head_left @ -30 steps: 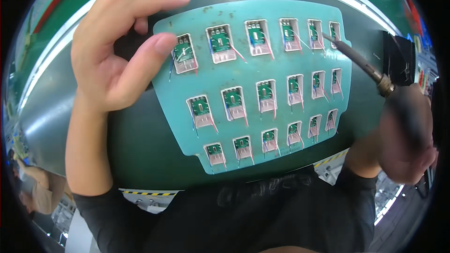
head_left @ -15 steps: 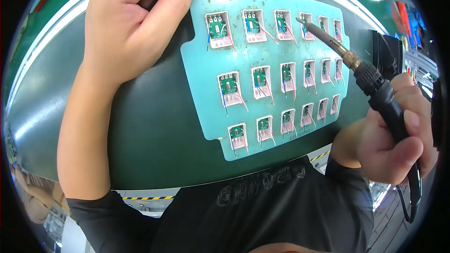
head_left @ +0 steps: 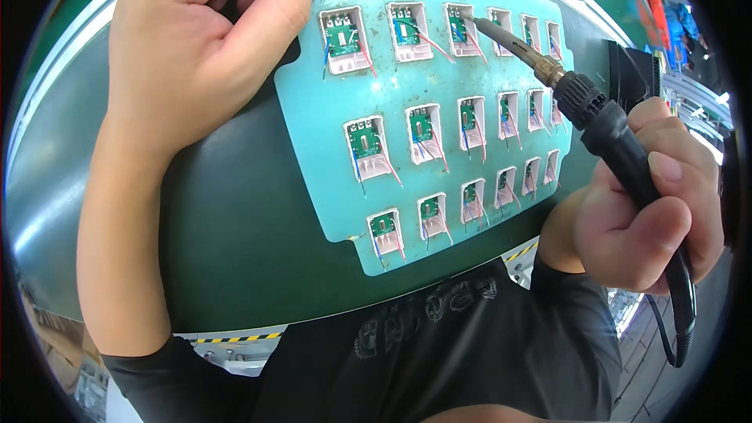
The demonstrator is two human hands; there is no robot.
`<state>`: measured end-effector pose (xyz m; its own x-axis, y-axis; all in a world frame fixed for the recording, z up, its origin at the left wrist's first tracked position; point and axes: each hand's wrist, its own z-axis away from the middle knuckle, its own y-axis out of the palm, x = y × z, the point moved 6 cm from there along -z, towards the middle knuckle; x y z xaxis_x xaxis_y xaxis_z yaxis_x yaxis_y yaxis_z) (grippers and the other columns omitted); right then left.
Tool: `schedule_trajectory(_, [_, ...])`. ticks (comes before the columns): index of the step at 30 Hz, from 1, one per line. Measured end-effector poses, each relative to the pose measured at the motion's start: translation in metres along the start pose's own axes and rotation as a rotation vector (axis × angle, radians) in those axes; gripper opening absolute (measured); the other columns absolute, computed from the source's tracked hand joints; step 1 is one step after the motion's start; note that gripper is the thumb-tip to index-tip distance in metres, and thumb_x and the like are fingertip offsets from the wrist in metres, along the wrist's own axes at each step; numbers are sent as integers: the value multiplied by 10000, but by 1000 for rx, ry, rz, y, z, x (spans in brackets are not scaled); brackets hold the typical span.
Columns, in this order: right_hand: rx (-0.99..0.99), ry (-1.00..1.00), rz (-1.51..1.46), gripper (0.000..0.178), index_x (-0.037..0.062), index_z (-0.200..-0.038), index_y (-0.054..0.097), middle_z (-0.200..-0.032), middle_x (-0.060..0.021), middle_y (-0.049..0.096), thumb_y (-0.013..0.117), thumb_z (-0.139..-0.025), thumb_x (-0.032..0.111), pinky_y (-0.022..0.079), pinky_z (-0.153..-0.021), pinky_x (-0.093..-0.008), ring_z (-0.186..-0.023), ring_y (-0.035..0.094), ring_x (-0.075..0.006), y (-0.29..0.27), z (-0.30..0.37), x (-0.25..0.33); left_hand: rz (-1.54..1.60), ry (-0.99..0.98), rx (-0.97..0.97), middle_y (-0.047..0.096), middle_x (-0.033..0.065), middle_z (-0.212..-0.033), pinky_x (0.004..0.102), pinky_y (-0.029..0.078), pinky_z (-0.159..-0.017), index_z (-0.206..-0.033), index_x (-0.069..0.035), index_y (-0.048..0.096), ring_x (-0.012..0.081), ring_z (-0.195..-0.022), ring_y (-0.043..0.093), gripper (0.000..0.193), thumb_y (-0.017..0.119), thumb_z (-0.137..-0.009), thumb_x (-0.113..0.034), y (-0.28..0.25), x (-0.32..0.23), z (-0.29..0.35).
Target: The recorder is soldering electronic components onto circuit boards at an assembly line in a factory.
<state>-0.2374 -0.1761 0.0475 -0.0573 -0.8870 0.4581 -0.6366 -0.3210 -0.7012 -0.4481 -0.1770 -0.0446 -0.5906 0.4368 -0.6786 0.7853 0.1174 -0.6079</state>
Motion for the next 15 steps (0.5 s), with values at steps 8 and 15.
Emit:
schedule_trajectory(8, [-17,-1,-2,306,-79,-1008,511,-625,-194,480,427,-950,209,294,-434,-318,-464,370,-159,11,-3,-2,-59,11,42,585,41,-849,185,346,-595,-940,18,651,67,-700,478,123,558,-859,18,-2,-2,1])
schedule_trajectory(15, [-45,8,-7,305,-73,-995,509,-632,-194,487,442,-948,221,306,-432,-320,-464,379,-163,9,0,-3,-74,51,61,582,62,-866,195,368,-617,-949,28,643,90,-731,501,121,554,-867,15,-1,-4,-1])
